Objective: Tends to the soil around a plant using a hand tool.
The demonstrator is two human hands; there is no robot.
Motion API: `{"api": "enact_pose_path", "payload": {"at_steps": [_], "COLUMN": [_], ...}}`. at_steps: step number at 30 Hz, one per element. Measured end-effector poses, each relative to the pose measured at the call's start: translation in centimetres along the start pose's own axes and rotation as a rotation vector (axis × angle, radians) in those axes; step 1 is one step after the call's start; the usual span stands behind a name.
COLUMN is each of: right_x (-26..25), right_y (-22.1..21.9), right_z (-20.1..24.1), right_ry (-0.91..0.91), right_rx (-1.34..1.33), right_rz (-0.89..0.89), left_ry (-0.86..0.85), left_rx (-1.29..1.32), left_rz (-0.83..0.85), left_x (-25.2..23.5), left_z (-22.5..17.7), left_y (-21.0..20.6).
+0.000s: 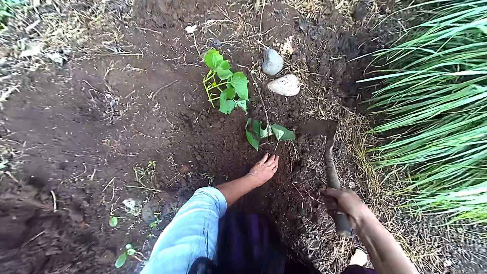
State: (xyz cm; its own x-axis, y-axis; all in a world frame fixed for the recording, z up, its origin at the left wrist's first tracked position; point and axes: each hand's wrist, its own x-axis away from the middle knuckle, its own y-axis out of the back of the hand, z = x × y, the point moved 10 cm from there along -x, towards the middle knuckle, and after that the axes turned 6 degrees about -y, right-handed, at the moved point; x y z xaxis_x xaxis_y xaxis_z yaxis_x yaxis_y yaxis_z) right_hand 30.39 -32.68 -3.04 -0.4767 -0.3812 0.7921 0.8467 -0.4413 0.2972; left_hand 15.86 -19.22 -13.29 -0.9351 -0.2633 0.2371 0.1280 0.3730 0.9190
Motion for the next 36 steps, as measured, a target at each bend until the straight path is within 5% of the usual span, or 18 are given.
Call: {"api": "enact_pose_path", "payload": {"at_steps": [5, 9, 12, 14, 17, 20, 23, 26, 30, 34, 36], "right_x": [-1.6, -7.5, -4.3, -1.8, -1.0, -3.1, -4.4, -3.0, 1.0, -1.0, -6.0], "right_y": [1.0, -4.4, -1.5, 2.4, 4.9, 0.4, -4.4, -0.6, 4.7, 3.7, 0.6], "right_z": [7.1, 2.8, 2.5, 3.5, 5.1, 3.6, -0.1, 3.9, 10.0, 12.6, 10.0], "right_ry": [0.288, 0.102, 0.089, 0.118, 0.252, 0.243, 0.076, 0.09, 0.321, 0.488, 0.374], "right_rx": [0.076, 0.246, 0.36, 0.334, 0.224, 0.147, 0.275, 0.393, 0.339, -0.001, 0.005], "right_rz": [-0.315, -0.207, -0.115, -0.109, -0.25, -0.31, -0.135, -0.136, -0.297, -0.465, -0.418], "left_ry": [0.016, -0.003, 0.359, 0.734, 1.061, 1.046, 1.0, 1.083, 1.105, 1.136, 1.154], "left_rx": [0.089, 0.106, 0.088, 0.118, 0.255, 0.312, 0.227, 0.173, 0.156, 0.096, 0.057], "left_rz": [-0.01, -0.191, -0.646, -0.743, -0.578, -0.471, -0.573, -0.592, -0.362, -0.362, -0.332], "left_x": [0.6, 5.6, 13.1, 17.2, 19.6, 19.0, 21.4, 24.4, 23.4, 22.1, 21.7], "left_z": [0.1, -0.8, 2.2, 5.7, 8.9, 9.3, 9.4, 10.6, 9.9, 9.7, 9.7], "left_y": [-0.2, 0.9, 2.4, 0.5, -3.3, -3.9, -3.0, -2.7, -3.7, -3.8, -3.7]}}
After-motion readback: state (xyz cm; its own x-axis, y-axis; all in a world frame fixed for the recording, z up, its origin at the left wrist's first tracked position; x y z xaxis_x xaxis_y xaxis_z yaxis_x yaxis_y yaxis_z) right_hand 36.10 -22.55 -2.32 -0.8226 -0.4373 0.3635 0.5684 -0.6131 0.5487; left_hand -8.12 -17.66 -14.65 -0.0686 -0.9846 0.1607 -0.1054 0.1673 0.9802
